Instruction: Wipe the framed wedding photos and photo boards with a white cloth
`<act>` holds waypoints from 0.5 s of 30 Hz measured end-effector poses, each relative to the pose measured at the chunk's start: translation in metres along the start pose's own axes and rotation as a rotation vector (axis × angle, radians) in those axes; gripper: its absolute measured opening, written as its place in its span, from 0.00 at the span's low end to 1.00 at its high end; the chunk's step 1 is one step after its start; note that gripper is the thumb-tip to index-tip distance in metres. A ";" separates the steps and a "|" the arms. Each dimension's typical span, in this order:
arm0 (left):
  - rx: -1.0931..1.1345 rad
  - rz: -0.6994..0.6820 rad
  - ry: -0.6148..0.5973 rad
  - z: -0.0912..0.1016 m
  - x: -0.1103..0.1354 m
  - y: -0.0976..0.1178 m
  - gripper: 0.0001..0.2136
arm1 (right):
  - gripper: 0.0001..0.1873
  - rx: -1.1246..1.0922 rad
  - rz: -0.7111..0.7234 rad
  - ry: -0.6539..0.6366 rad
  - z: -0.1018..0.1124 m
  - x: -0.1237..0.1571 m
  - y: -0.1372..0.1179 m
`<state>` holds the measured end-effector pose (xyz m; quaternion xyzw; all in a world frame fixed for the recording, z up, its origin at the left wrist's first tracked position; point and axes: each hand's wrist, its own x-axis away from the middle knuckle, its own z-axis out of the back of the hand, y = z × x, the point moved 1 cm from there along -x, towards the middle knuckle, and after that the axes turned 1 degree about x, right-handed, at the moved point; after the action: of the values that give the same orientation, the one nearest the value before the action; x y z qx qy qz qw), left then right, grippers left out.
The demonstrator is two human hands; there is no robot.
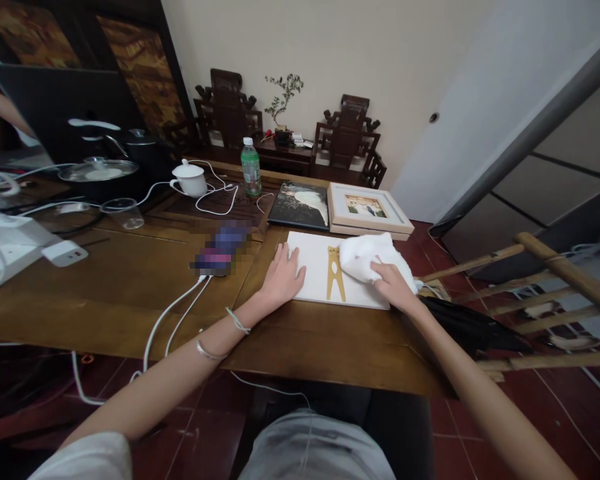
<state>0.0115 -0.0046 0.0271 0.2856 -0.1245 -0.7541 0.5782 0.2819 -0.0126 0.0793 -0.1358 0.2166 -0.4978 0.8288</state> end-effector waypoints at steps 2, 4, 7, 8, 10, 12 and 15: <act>0.034 0.065 0.021 0.000 -0.001 -0.001 0.26 | 0.06 -0.031 0.024 -0.047 0.002 0.026 -0.005; 0.093 0.097 0.028 0.001 -0.003 -0.002 0.27 | 0.09 -0.058 0.027 -0.065 0.005 0.048 -0.007; 0.236 0.162 0.078 0.006 -0.010 -0.008 0.27 | 0.12 -0.085 0.012 -0.053 0.006 0.065 -0.009; 0.302 0.187 0.103 0.008 -0.013 -0.010 0.26 | 0.13 -0.095 0.004 -0.044 0.005 0.066 -0.009; 0.465 0.218 0.143 0.011 -0.017 -0.014 0.25 | 0.14 -0.113 -0.015 -0.014 0.002 0.065 -0.011; 0.679 0.255 0.170 0.013 -0.021 -0.016 0.23 | 0.14 -0.123 -0.036 0.040 -0.001 0.063 -0.011; 1.027 0.378 0.199 0.019 -0.024 -0.014 0.22 | 0.16 -0.108 -0.069 0.168 -0.007 0.062 -0.008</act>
<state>-0.0064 0.0193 0.0422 0.5735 -0.4699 -0.4490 0.4988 0.2977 -0.0713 0.0628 -0.1453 0.3071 -0.5233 0.7815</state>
